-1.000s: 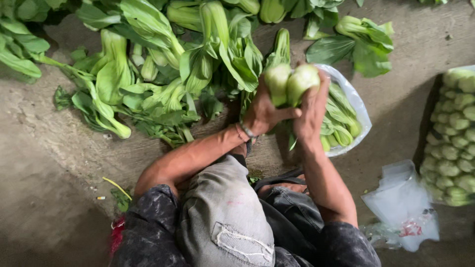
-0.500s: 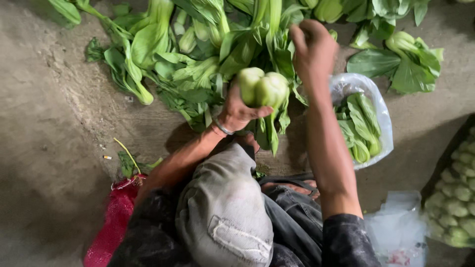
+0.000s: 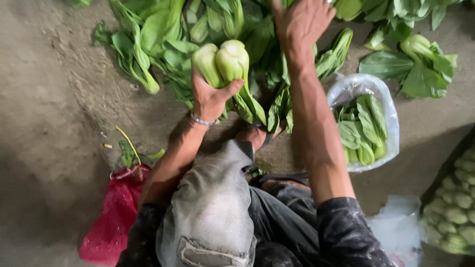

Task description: The person sits on the floor among piles of leafy green vegetables, opens a clear plastic bag and lines a plastic basket with it. They then pick up bok choy one at a time and place the vegetables into the lined basket, arranging them by hand.

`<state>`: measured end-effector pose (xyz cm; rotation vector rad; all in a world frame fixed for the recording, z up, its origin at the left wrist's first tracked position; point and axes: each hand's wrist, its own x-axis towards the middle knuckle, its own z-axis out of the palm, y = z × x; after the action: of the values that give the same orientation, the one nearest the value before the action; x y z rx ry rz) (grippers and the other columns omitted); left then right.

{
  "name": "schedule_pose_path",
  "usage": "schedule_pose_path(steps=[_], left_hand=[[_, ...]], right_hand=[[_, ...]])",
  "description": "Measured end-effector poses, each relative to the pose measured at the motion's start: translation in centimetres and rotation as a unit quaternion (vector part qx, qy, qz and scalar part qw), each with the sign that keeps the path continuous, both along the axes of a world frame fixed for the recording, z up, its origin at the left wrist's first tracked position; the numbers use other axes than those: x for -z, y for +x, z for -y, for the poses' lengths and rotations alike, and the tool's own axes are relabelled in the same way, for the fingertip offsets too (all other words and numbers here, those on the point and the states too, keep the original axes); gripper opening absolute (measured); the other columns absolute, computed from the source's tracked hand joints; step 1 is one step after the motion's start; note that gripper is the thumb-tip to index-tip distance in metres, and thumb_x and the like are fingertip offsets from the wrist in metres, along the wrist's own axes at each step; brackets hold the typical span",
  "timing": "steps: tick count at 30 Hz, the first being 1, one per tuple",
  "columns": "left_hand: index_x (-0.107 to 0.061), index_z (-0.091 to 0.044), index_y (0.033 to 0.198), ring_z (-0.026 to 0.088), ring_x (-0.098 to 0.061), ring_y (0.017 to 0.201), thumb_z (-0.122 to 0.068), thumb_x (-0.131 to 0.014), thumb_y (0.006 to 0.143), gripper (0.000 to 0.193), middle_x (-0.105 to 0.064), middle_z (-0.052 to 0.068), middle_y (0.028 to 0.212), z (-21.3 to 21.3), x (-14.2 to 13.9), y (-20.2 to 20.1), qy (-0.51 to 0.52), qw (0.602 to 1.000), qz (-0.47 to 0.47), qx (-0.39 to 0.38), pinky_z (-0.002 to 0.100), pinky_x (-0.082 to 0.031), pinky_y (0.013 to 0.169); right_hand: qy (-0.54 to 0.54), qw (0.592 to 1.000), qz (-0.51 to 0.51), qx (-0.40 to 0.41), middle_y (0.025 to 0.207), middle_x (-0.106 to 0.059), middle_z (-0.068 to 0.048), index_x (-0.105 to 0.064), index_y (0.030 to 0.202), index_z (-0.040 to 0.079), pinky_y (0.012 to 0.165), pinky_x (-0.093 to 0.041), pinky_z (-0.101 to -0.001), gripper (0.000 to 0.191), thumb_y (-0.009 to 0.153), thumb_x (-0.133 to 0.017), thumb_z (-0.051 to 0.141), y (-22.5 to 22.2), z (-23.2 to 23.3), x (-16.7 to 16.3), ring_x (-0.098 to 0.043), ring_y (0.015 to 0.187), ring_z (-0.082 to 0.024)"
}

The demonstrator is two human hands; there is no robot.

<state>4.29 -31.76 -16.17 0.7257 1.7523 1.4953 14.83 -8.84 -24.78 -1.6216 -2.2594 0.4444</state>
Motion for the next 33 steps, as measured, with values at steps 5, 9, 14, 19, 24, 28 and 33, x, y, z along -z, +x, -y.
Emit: schedule_pose_path(steps=[5,9,14,19,24,28,33], left_hand=[[-0.039,0.000,0.144,0.027,-0.060,0.124,-0.032,-0.099,0.079,0.094,-0.056,0.014,0.133,-0.4,-1.0,-1.7,-0.008,0.988,-0.152,-0.003,0.041,-0.053,0.109],[-0.036,-0.002,0.144,0.025,-0.065,0.125,-0.041,-0.099,0.077,0.100,-0.060,0.013,0.133,-1.1,-1.8,-2.5,-0.003,0.997,-0.063,0.034,0.039,-0.058,0.110],[-0.039,0.000,0.147,0.028,-0.058,0.129,-0.035,-0.101,0.071,0.103,-0.059,0.015,0.135,-1.8,0.1,1.7,0.020,0.977,-0.113,0.182,0.040,-0.048,0.113],[-0.040,-0.002,0.146,0.023,-0.058,0.126,-0.036,-0.095,0.080,0.092,-0.056,0.009,0.135,-0.9,2.8,5.6,0.033,0.977,0.137,0.160,0.038,-0.050,0.113],[-0.043,-0.001,0.144,0.024,-0.060,0.123,-0.030,-0.093,0.083,0.085,-0.058,0.012,0.134,-0.3,2.7,5.3,-0.046,0.987,0.028,0.151,0.038,-0.051,0.110],[-0.040,0.000,0.146,0.026,-0.060,0.123,-0.031,-0.092,0.083,0.087,-0.057,0.013,0.134,-0.7,1.8,4.9,-0.062,0.986,0.056,0.147,0.038,-0.051,0.109],[-0.041,0.001,0.146,0.028,-0.058,0.126,-0.034,-0.094,0.083,0.089,-0.056,0.015,0.136,-1.5,2.0,6.4,-0.066,0.985,-0.048,0.150,0.040,-0.048,0.111]], right_hand=[[-0.113,0.961,-0.246,-0.060,0.120,-0.065,-0.017,-0.064,0.129,0.004,0.097,-0.045,-0.0513,0.065,0.081,-0.091,0.038,1.0,0.5,-3.8,-0.063,0.110,-0.034],[-0.358,0.790,-0.479,-0.136,0.138,-0.062,-0.010,-0.047,0.149,0.003,0.113,-0.051,-0.0396,0.076,0.087,-0.085,0.026,9.4,5.1,-8.4,-0.061,0.125,-0.023],[-0.379,0.815,-0.417,-0.138,0.160,-0.042,-0.013,-0.027,0.164,0.001,0.129,-0.034,-0.0398,0.092,0.096,-0.079,0.032,15.0,11.1,-12.0,-0.043,0.151,-0.026],[-0.324,0.818,-0.474,-0.028,0.151,-0.043,-0.017,-0.009,0.162,0.002,0.122,-0.039,-0.0405,0.103,0.093,-0.078,0.034,11.8,15.1,-9.9,-0.048,0.141,-0.027],[-0.304,0.775,-0.541,0.116,0.147,-0.042,-0.016,-0.016,0.161,0.003,0.120,-0.037,-0.0381,0.083,0.104,-0.069,0.031,10.3,19.2,-4.5,-0.045,0.138,-0.026],[-0.335,0.782,-0.518,0.093,0.148,-0.045,-0.015,-0.024,0.157,0.002,0.119,-0.039,-0.0369,0.067,0.110,-0.065,0.027,10.5,19.5,-3.4,-0.046,0.138,-0.025],[-0.243,0.883,-0.372,0.154,0.147,-0.055,-0.015,-0.032,0.157,0.003,0.120,-0.045,-0.0363,0.061,0.111,-0.062,0.029,10.9,18.0,-6.0,-0.056,0.137,-0.027]])
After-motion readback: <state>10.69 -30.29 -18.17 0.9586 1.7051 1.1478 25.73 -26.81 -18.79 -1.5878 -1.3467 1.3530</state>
